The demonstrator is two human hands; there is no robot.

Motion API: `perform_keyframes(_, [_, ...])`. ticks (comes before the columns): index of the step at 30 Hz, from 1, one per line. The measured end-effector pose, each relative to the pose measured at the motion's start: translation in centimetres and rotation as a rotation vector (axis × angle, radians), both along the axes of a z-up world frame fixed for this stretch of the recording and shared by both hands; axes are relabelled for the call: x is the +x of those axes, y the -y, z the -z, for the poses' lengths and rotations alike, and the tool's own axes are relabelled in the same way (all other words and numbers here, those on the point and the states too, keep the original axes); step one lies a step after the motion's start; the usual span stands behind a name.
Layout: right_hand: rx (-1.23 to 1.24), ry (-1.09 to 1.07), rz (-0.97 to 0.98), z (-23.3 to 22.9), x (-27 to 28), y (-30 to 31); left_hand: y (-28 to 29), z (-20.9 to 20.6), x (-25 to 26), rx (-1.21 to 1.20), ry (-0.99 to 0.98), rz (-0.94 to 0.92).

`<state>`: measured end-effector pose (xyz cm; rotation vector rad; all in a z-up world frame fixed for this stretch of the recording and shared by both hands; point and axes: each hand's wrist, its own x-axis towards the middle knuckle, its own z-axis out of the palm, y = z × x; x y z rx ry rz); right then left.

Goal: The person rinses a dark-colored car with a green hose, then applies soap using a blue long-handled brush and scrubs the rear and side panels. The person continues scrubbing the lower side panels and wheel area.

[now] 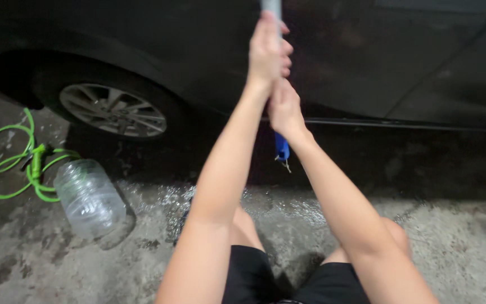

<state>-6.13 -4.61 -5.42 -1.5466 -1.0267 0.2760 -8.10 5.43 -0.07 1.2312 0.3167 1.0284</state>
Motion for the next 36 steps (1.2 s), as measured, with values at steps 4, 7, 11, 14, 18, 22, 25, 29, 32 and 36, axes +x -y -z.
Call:
perform_keyframes(4, [-0.019,0.402,-0.119,-4.0,-4.5,-5.1,-6.0,-2.8,-8.1,-0.237,0.158,-0.025])
perform_keyframes(7, [-0.365,0.059,-0.394,-7.6,-8.7,-8.7,-10.5,-4.9,-15.0,-0.334,0.194,-0.083])
perform_keyframes(11, [-0.273,-0.373,-0.611,-8.9,-10.9,-10.0,-11.8,-5.1,-17.1,-0.268,0.144,-0.17])
perform_keyframes(14, [-0.211,-0.474,-0.582,-5.6,-9.0,-8.6,-9.9,-3.0,-13.7,-0.454,0.12,-0.185])
perform_keyframes(18, [-0.094,-0.444,-0.414,0.4,-4.8,-5.1,-4.8,0.4,-7.7,-0.304,-0.001,-0.221])
perform_keyframes(22, [0.099,-0.515,-0.351,4.1,-2.3,-2.7,-1.0,3.0,-4.0,0.07,-0.294,-0.239])
perform_keyframes(25, [0.18,-0.497,-0.365,3.7,-1.3,-2.5,-0.8,2.3,-2.4,0.079,-0.265,-0.168])
perform_keyframes(29, [0.217,-0.401,-0.389,0.9,-2.3,-3.7,-3.0,-1.4,-1.4,0.19,-0.048,-0.243])
perform_keyframes(32, [0.186,-0.304,-0.38,-1.4,-4.0,-5.3,-5.3,-3.8,-2.9,0.15,0.01,-0.287])
perform_keyframes(36, [-0.059,-0.193,-0.29,-1.5,-6.5,-7.6,-7.8,-3.2,-8.3,-0.014,0.036,-0.284])
